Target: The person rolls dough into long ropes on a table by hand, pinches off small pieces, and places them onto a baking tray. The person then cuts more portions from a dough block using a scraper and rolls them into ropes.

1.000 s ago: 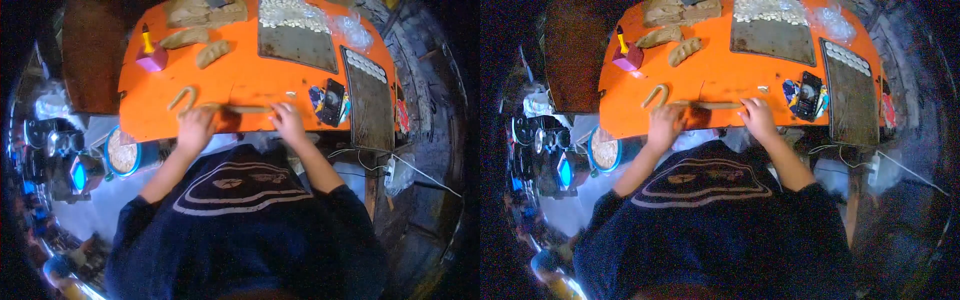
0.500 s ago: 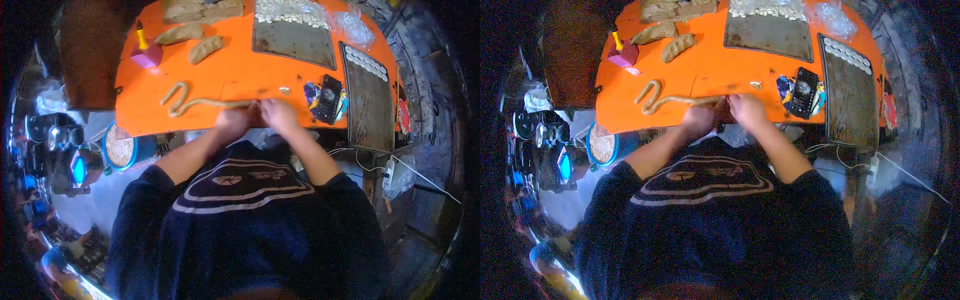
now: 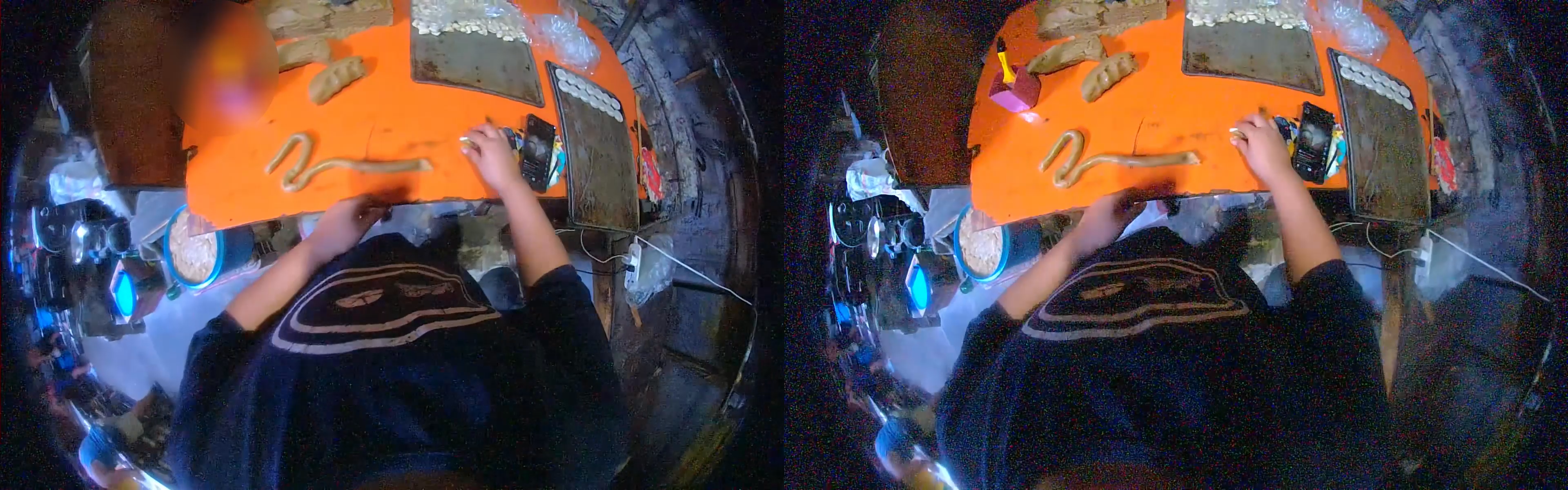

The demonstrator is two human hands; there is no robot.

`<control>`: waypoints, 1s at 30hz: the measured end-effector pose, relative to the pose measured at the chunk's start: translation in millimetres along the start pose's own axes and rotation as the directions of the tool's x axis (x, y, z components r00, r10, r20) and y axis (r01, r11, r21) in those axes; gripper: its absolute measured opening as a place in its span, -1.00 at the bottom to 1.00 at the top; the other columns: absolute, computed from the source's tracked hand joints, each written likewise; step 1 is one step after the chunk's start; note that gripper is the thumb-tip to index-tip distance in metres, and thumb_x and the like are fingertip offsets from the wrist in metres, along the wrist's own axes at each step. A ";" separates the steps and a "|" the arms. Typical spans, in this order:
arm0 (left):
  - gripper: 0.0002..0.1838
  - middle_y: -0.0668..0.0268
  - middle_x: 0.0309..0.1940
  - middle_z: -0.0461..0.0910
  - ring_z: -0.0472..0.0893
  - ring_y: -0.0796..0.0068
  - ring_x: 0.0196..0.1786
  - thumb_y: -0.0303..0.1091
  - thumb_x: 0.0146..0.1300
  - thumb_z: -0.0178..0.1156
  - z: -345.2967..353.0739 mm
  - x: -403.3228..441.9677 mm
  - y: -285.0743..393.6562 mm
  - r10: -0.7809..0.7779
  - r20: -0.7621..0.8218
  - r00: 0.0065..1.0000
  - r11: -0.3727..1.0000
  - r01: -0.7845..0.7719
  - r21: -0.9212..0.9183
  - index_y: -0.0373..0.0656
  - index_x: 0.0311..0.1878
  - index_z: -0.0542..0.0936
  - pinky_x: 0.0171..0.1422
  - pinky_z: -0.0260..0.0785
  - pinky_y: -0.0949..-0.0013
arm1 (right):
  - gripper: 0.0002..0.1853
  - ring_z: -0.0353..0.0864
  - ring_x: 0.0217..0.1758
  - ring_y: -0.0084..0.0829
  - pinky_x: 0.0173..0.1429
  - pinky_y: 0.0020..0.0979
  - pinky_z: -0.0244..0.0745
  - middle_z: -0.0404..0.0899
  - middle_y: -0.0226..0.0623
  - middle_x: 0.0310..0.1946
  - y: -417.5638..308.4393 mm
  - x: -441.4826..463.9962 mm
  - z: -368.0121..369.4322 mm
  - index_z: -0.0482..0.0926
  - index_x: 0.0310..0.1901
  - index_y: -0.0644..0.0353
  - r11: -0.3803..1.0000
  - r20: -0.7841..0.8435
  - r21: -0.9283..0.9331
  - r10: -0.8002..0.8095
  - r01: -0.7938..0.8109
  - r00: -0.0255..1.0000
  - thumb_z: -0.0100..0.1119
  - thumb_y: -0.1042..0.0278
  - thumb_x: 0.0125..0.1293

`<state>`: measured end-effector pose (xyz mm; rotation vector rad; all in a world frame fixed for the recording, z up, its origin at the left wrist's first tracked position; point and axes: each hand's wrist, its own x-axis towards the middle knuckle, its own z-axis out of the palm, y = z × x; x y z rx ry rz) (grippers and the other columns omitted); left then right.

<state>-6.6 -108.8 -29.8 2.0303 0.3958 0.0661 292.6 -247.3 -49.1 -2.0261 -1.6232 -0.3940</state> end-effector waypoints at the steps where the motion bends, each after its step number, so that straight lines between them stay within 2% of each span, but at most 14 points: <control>1: -0.68 0.27 -0.35 0.60 0.56 0.39 -0.34 -0.25 0.26 0.00 2.2 1.8 0.4 0.000 -0.005 1.000 1.000 0.000 -0.003 -0.18 0.01 0.48 -0.24 0.38 0.37 | -0.79 0.48 -0.45 -0.16 -0.29 -0.27 0.42 0.51 -0.24 -0.48 -1.2 2.0 -3.4 0.55 -0.24 0.17 1.000 0.002 0.000 -0.006 0.006 1.000 0.17 0.36 0.05; 3: -0.69 0.29 -0.36 0.59 0.54 0.45 -0.34 -0.26 0.27 0.00 8.0 11.3 3.2 -0.042 0.036 0.998 0.985 0.048 -0.163 -0.18 0.00 0.49 -0.26 0.36 0.42 | -0.80 0.50 -0.45 -0.22 -0.30 -0.31 0.41 0.53 -0.26 -0.44 -3.2 5.9 -9.9 0.54 -0.24 0.19 0.959 0.210 0.140 0.213 -0.245 0.954 0.18 0.37 0.07; 5: -0.70 0.31 -0.37 0.58 0.53 0.51 -0.34 -0.26 0.27 0.00 13.3 20.8 8.5 -0.080 0.071 0.994 0.944 0.099 -0.314 -0.18 0.00 0.50 -0.29 0.35 0.47 | -0.81 0.51 -0.44 -0.29 -0.31 -0.34 0.41 0.55 -0.28 -0.41 -9.4 12.8 -11.5 0.54 -0.24 0.21 0.843 0.435 0.222 0.364 -0.490 0.824 0.18 0.38 0.08; 7: -0.73 0.35 -0.39 0.55 0.50 0.58 -0.33 -0.28 0.29 -0.01 17.2 32.0 42.4 -0.154 0.003 0.988 0.705 0.113 -0.700 -0.18 -0.04 0.53 -0.29 0.33 0.54 | -0.86 0.54 -0.37 -0.44 -0.33 -0.51 0.40 0.58 -0.26 -0.35 -30.1 11.1 -9.1 0.53 -0.26 0.29 0.542 0.425 0.644 0.334 -0.540 0.842 0.11 0.45 0.16; 8: -0.73 0.35 -0.39 0.55 0.50 0.58 -0.33 -0.28 0.29 -0.01 22.0 38.3 46.8 -0.162 -0.013 0.987 0.704 0.106 -0.702 -0.18 -0.04 0.53 -0.29 0.33 0.54 | -0.86 0.54 -0.37 -0.44 -0.33 -0.51 0.40 0.58 -0.26 -0.35 -50.0 12.4 -18.0 0.53 -0.26 0.29 0.544 0.429 0.648 0.317 -0.532 0.846 0.11 0.45 0.16; 9: -0.74 0.29 -0.34 0.56 0.52 0.51 -0.25 -0.34 0.29 -0.01 24.7 45.5 49.9 -0.194 -0.008 0.981 0.626 0.117 -0.771 -0.22 -0.04 0.51 -0.15 0.37 0.47 | -0.87 0.55 -0.36 -0.46 -0.33 -0.56 0.41 0.59 -0.24 -0.34 -70.1 13.6 -30.7 0.52 -0.25 0.31 0.252 0.515 0.773 0.286 -0.582 0.808 0.08 0.47 0.18; 10: -0.76 0.22 -0.28 0.57 0.53 0.43 -0.17 -0.40 0.28 -0.01 25.7 51.6 51.8 -0.222 0.002 0.975 0.542 0.125 -0.831 -0.27 -0.04 0.49 -0.01 0.40 0.41 | -0.87 0.55 -0.36 -0.48 -0.34 -0.61 0.41 0.60 -0.23 -0.33 -82.6 16.7 -37.0 0.52 -0.24 0.33 -0.069 0.589 0.804 0.230 -0.591 0.775 0.05 0.50 0.21; 11: -0.76 0.22 -0.28 0.57 0.53 0.43 -0.17 -0.40 0.28 -0.01 26.9 56.3 52.9 -0.223 -0.004 0.975 0.545 0.121 -0.830 -0.27 -0.04 0.49 -0.01 0.40 0.41 | -0.87 0.55 -0.36 -0.48 -0.34 -0.61 0.41 0.60 -0.23 -0.33 -85.4 18.4 -34.3 0.52 -0.24 0.33 -0.068 0.587 0.805 0.224 -0.589 0.778 0.05 0.50 0.21; 15: -0.78 0.30 -0.38 0.56 0.51 0.56 -0.39 -0.46 0.20 0.08 36.8 68.8 49.9 -0.128 -0.148 0.981 0.661 -0.027 -0.750 -0.22 -0.07 0.53 -0.34 0.36 0.57 | -0.86 0.55 -0.40 -0.50 -0.36 -0.62 0.44 0.59 -0.21 -0.36 -90.7 13.1 -25.2 0.50 -0.20 0.30 -0.162 0.679 0.729 0.296 -0.665 0.672 0.06 0.54 0.19; 16: -0.78 0.30 -0.38 0.56 0.51 0.56 -0.39 -0.46 0.20 0.08 38.7 69.7 46.7 -0.129 -0.148 0.981 0.660 -0.027 -0.750 -0.22 -0.07 0.53 -0.34 0.36 0.57 | -0.86 0.55 -0.40 -0.50 -0.36 -0.62 0.44 0.59 -0.21 -0.36 -91.9 10.4 -22.5 0.50 -0.20 0.30 -0.162 0.679 0.729 0.296 -0.666 0.672 0.06 0.54 0.19; 20: -0.80 0.27 -0.39 0.56 0.51 0.56 -0.44 -0.53 0.14 0.12 38.3 71.0 28.2 -0.229 -0.281 0.932 0.695 -0.045 -0.717 -0.26 -0.13 0.54 -0.36 0.37 0.57 | -0.88 0.55 -0.42 -0.52 -0.42 -0.59 0.43 0.58 -0.24 -0.35 -98.6 0.7 -9.4 0.48 -0.21 0.25 0.157 0.522 0.783 0.361 -0.602 0.773 0.03 0.55 0.20; 25: -0.83 0.29 -0.43 0.56 0.50 0.58 -0.46 -0.49 0.12 0.16 36.7 68.9 19.8 -0.200 -0.239 0.950 0.807 0.022 -0.590 -0.28 -0.19 0.55 -0.37 0.38 0.55 | -0.82 0.51 -0.42 -0.56 -0.39 -0.65 0.42 0.57 -0.25 -0.31 -105.4 0.3 -11.5 0.51 -0.16 0.26 0.020 0.653 0.707 0.367 -0.707 0.663 -0.03 0.56 0.21; 30: -0.83 0.29 -0.46 0.56 0.49 0.57 -0.49 -0.45 0.14 0.14 34.7 56.3 18.4 -0.138 -0.124 0.983 0.861 0.057 -0.506 -0.28 -0.20 0.56 -0.39 0.38 0.52 | -0.79 0.49 -0.44 -0.58 -0.37 -0.62 0.43 0.57 -0.29 -0.32 -112.6 -30.9 12.1 0.51 -0.12 0.27 -0.083 0.624 0.753 0.408 -0.653 0.667 -0.02 0.54 0.21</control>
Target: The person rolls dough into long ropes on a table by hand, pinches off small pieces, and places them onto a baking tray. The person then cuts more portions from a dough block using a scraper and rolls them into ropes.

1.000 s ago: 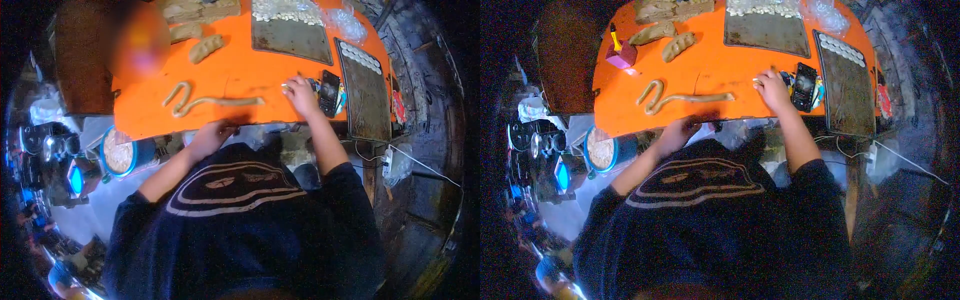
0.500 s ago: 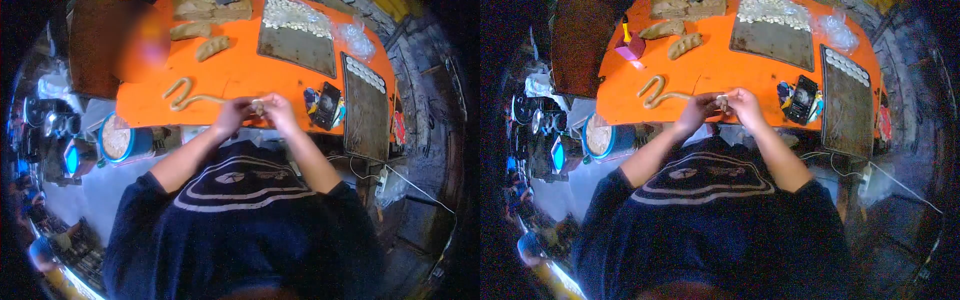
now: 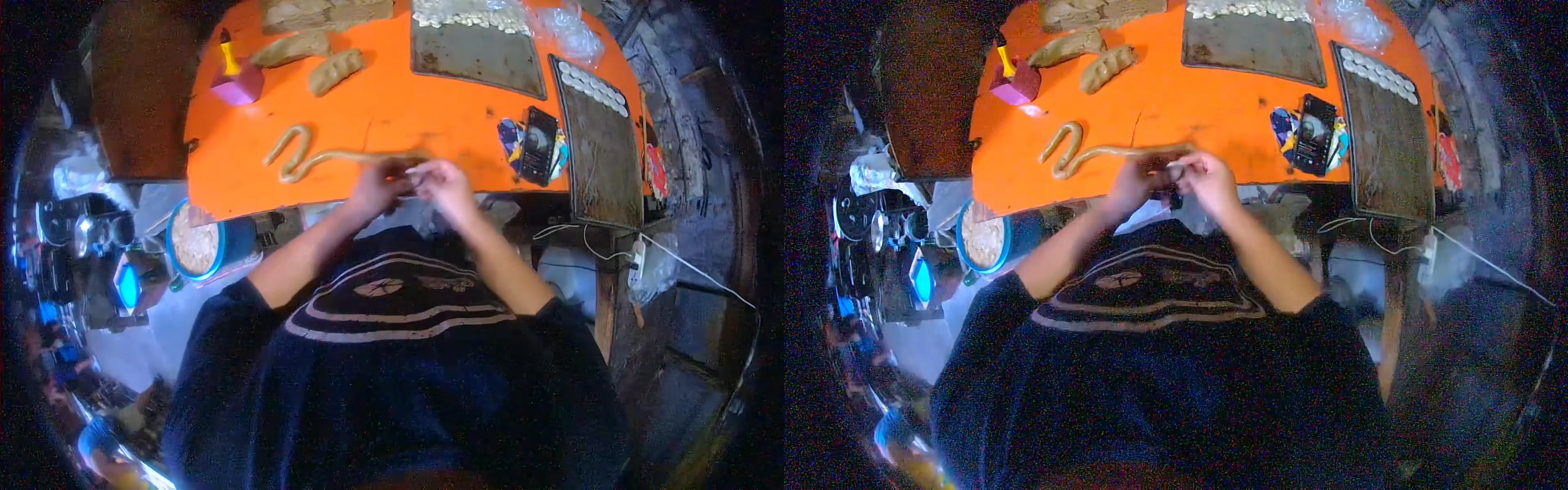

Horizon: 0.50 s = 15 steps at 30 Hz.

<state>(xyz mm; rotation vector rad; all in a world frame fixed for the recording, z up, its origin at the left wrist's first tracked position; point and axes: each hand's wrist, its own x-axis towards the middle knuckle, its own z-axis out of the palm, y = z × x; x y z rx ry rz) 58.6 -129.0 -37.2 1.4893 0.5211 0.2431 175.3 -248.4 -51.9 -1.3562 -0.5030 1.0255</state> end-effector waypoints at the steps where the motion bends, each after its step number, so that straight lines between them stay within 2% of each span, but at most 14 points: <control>1: -0.83 0.29 -0.46 0.56 0.49 0.57 -0.49 -0.45 0.14 0.14 -3.0 -1.5 -2.9 -0.003 0.005 1.000 1.000 0.003 -0.004 -0.28 -0.20 0.56 -0.39 0.38 0.52 | -0.79 0.49 -0.44 -0.58 -0.37 -0.62 0.43 0.57 -0.29 -0.32 0.1 -4.4 0.5 0.51 -0.12 0.27 1.000 -0.006 -0.001 0.004 -0.004 1.000 -0.02 0.54 0.21; 5: -0.76 0.25 -0.41 0.57 0.50 0.53 -0.48 -0.36 0.17 0.12 -19.4 -10.9 -22.9 -0.148 0.137 0.979 0.983 0.161 -0.089 -0.29 -0.14 0.54 -0.37 0.39 0.51 | -0.78 0.48 -0.44 -0.57 -0.33 -0.57 0.42 0.56 -0.36 -0.36 -4.0 -27.2 -4.6 0.51 -0.12 0.31 0.901 -0.145 -0.435 -0.061 -0.008 0.988 -0.01 0.54 0.19; 7: -0.74 0.24 -0.41 0.57 0.50 0.52 -0.48 -0.34 0.17 0.11 -18.7 -15.0 -15.3 -0.182 0.111 0.977 0.971 0.196 -0.136 -0.29 -0.13 0.54 -0.37 0.40 0.51 | -0.78 0.47 -0.44 -0.50 -0.30 -0.52 0.40 0.54 -0.36 -0.37 -1.6 -12.5 -29.0 0.52 -0.14 0.31 0.654 -0.072 -0.746 -0.267 0.126 0.961 0.02 0.50 0.17; 8: -0.73 0.24 -0.40 0.57 0.50 0.51 -0.48 -0.33 0.18 0.09 -18.4 -17.4 -8.4 -0.213 0.090 0.973 0.957 0.227 -0.182 -0.29 -0.11 0.54 -0.37 0.40 0.52 | -0.78 0.47 -0.44 -0.50 -0.30 -0.52 0.40 0.54 -0.36 -0.37 -5.6 -2.7 -30.8 0.52 -0.14 0.31 0.653 -0.061 -0.745 -0.267 0.134 0.962 0.02 0.50 0.17; 10: -0.71 0.23 -0.40 0.57 0.50 0.49 -0.48 -0.30 0.20 0.07 -17.0 -21.6 0.8 -0.279 0.046 0.959 0.920 0.281 -0.273 -0.29 -0.09 0.53 -0.36 0.41 0.52 | -0.75 0.50 -0.39 -0.19 -0.29 -0.30 0.42 0.54 -0.21 -0.30 -14.7 15.8 -32.6 0.53 -0.13 0.20 0.401 0.163 -0.839 -0.461 0.368 0.872 0.05 0.38 0.15; 11: -0.71 0.23 -0.40 0.57 0.50 0.49 -0.48 -0.30 0.20 0.07 -15.2 -22.4 0.8 -0.279 0.028 0.960 0.921 0.276 -0.276 -0.29 -0.09 0.53 -0.36 0.41 0.52 | -0.75 0.50 -0.39 -0.19 -0.29 -0.30 0.42 0.54 -0.21 -0.30 -14.0 25.0 -34.1 0.53 -0.13 0.20 0.401 0.178 -0.832 -0.460 0.383 0.870 0.05 0.38 0.15; 15: -0.67 0.22 -0.36 0.59 0.53 0.48 -0.45 -0.27 0.23 0.03 -4.7 -22.3 -3.3 -0.292 -0.116 0.949 0.899 0.231 -0.372 -0.31 -0.07 0.51 -0.35 0.44 0.51 | -0.73 0.49 -0.38 -0.17 -0.29 -0.27 0.42 0.50 -0.16 -0.27 0.0 57.4 -40.4 0.52 -0.12 0.18 0.094 0.431 -0.869 -0.339 0.486 0.836 0.09 0.31 0.14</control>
